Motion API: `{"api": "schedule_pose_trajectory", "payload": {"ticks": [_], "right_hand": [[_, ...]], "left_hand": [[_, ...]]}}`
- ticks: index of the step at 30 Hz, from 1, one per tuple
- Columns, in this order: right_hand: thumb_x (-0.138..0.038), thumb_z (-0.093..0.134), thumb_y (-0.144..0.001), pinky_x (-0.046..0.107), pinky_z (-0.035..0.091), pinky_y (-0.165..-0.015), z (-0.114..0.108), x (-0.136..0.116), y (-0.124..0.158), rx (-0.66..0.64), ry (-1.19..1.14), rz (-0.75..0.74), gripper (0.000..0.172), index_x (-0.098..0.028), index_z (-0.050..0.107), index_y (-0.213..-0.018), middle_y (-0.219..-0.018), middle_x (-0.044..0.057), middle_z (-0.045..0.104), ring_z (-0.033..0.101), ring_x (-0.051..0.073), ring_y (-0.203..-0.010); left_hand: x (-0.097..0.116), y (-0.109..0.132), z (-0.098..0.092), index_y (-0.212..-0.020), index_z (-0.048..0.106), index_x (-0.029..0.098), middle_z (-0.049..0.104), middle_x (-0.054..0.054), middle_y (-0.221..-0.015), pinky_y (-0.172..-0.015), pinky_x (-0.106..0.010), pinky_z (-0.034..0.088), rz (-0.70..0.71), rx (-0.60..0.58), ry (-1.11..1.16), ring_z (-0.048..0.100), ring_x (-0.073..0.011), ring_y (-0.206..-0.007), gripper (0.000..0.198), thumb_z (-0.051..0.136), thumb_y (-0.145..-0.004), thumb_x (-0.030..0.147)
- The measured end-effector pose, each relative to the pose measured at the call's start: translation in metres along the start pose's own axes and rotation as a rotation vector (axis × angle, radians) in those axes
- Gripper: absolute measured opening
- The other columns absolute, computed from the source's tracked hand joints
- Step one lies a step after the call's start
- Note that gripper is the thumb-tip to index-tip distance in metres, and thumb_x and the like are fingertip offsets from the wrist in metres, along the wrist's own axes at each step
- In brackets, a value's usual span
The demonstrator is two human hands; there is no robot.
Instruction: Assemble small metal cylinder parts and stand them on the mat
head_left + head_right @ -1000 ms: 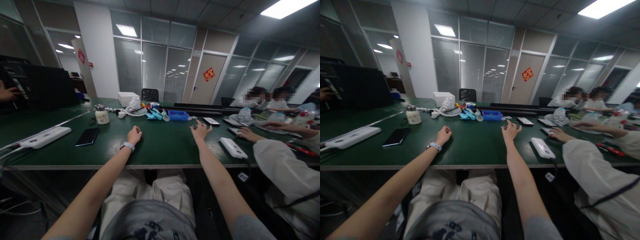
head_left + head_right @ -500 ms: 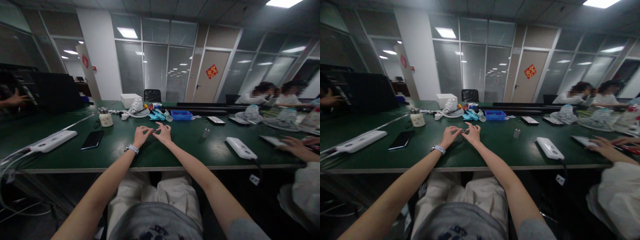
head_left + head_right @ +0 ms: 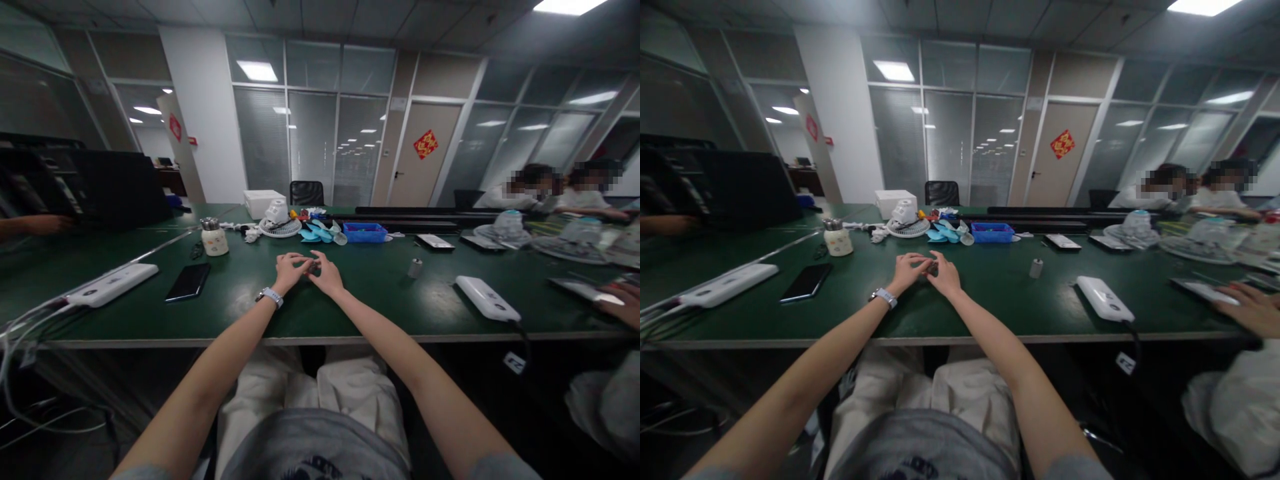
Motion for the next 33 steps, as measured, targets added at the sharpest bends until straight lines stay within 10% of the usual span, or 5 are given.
{"api": "schedule_pose_trajectory", "payload": {"ticks": [8,14,25,33], "right_hand": [[-0.034,0.072,-0.074,0.040,0.048,-0.087,-0.002,-0.001,0.003,0.000,0.032,-0.006,0.067,-0.027,0.041,-0.133,-0.110,0.004,0.065,0.064,0.022,-0.094],[-0.037,0.073,-0.073,0.041,0.048,-0.086,-0.004,0.000,0.005,0.010,0.052,0.000,0.068,-0.026,0.041,-0.133,-0.110,0.005,0.065,0.065,0.022,-0.090],[-0.045,0.076,-0.068,0.035,0.053,-0.075,0.001,0.015,0.004,-0.032,-0.092,0.167,0.072,-0.023,0.045,-0.129,-0.101,0.006,0.068,0.067,0.020,-0.083],[-0.049,0.077,-0.064,0.035,0.052,-0.082,0.006,0.029,0.003,-0.098,-0.225,0.228,0.043,-0.021,0.068,-0.096,-0.096,0.006,0.072,0.067,0.021,-0.090]], "left_hand": [[-0.019,-0.001,-0.013,-0.101,0.074,0.031,0.069,-0.004,-0.107,-0.098,-0.040,0.034,-0.181,0.096,-0.035,0.045,-0.0263,-0.115,0.034,0.053,-0.085,0.053],[-0.041,0.003,-0.017,-0.091,0.077,0.030,0.070,-0.012,-0.092,-0.089,-0.049,0.039,-0.396,-0.065,-0.199,0.043,-0.0394,-0.114,0.036,0.063,-0.073,0.058],[-0.040,0.007,-0.022,-0.111,0.069,0.026,0.070,-0.010,-0.109,-0.087,-0.046,0.041,-0.410,0.065,-0.169,0.051,-0.0345,-0.106,0.038,0.040,-0.090,0.039],[-0.041,0.007,-0.022,-0.101,0.070,0.026,0.070,-0.009,-0.104,-0.087,-0.042,0.041,-0.451,0.088,-0.104,0.054,-0.0314,-0.105,0.032,0.041,-0.088,0.029]]}}
Point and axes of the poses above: each hand's wrist, its own y-axis away from the middle knuckle, its own z-axis out of the palm, x = y × z, the point moved 2 cm from there along -y, towards the middle knuckle
